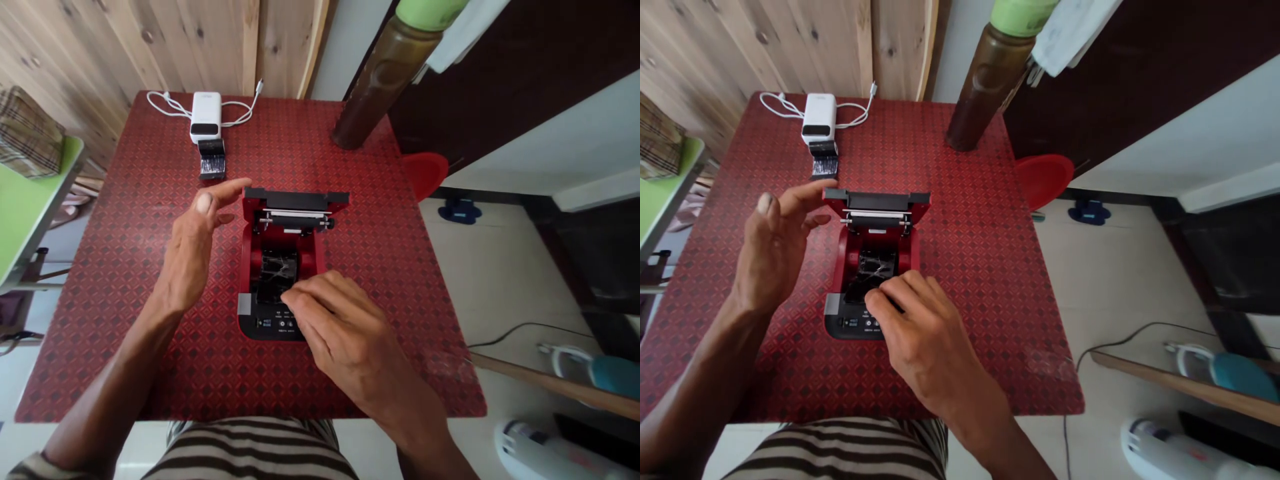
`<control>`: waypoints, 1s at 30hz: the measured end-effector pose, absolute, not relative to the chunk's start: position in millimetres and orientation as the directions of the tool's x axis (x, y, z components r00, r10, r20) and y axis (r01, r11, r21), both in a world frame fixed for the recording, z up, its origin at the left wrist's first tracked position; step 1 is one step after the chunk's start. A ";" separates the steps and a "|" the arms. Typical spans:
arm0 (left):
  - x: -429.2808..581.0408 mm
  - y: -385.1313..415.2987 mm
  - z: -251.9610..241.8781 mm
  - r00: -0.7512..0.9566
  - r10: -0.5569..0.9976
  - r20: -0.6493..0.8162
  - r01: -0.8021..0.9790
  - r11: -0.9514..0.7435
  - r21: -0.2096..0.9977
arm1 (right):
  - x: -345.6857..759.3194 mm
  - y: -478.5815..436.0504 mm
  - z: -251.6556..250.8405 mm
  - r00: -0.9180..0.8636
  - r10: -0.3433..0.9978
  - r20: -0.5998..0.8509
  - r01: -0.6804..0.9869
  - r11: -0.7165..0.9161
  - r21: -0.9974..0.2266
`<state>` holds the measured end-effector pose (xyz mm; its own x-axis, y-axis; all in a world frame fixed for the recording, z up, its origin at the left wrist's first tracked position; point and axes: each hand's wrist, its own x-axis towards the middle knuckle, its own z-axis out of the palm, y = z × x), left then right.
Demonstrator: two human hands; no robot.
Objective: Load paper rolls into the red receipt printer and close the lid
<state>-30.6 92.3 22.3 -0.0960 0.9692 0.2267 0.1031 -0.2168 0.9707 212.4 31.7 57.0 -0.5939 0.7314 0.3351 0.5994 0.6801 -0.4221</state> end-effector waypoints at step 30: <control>5.3 13.5 6.6 -0.081 0.975 -0.205 -0.251 0.179 0.951 | 204.0 9.4 34.2 -0.443 0.687 0.576 0.715 0.658 -0.236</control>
